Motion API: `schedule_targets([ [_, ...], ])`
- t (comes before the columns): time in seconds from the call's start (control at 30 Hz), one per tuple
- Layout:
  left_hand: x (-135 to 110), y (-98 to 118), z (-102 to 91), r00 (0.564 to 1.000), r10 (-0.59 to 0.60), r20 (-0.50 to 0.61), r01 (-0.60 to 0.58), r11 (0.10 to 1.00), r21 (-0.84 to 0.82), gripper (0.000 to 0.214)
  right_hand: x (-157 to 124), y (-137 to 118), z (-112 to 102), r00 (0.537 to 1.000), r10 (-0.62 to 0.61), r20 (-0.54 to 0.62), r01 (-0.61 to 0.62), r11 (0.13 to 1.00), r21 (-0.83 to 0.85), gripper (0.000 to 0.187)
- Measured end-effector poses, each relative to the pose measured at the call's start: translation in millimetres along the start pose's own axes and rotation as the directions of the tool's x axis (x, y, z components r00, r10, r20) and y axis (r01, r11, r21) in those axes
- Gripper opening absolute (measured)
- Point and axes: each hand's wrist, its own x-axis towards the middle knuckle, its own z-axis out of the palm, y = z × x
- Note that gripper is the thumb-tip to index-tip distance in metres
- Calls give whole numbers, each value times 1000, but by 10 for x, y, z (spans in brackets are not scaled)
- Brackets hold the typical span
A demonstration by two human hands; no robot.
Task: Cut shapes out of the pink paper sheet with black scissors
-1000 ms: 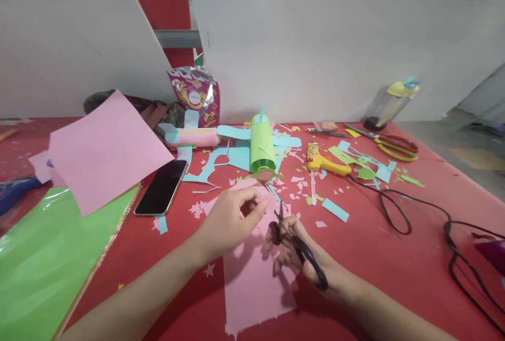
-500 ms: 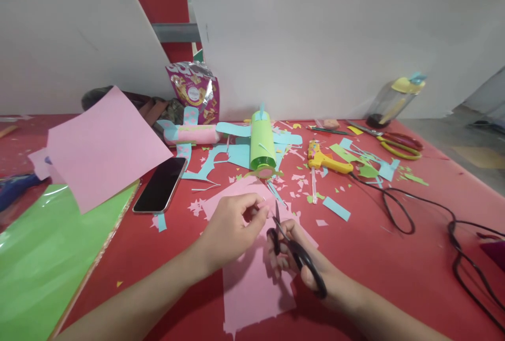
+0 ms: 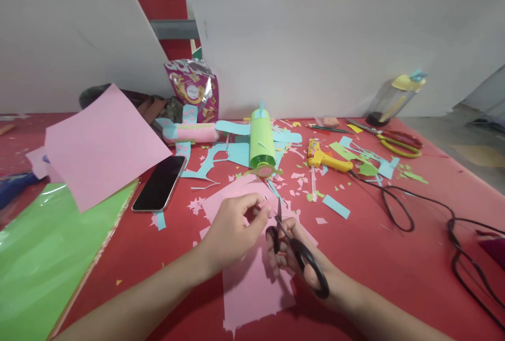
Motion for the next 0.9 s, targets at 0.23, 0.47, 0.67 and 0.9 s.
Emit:
schedule_targets([
  [0.23,-11,-19,36,1000,-7,-27,6,999,-54,25,22,7,40,995,-94,-19,94,996,5,56],
  [0.47,-15,-20,28,999,11,-33,-12,1000,-22,25,45,44,2,999,-45,-23,45,999,22,60],
  [0.67,-14,8,1,998,48,-32,-47,999,10,25,-38,-74,43,998,-55,-19,55,998,25,53],
  [0.9,5,5,-52,996,86,-16,-85,993,79,23,-72,-216,101,996,-59,70,57,998,30,48],
])
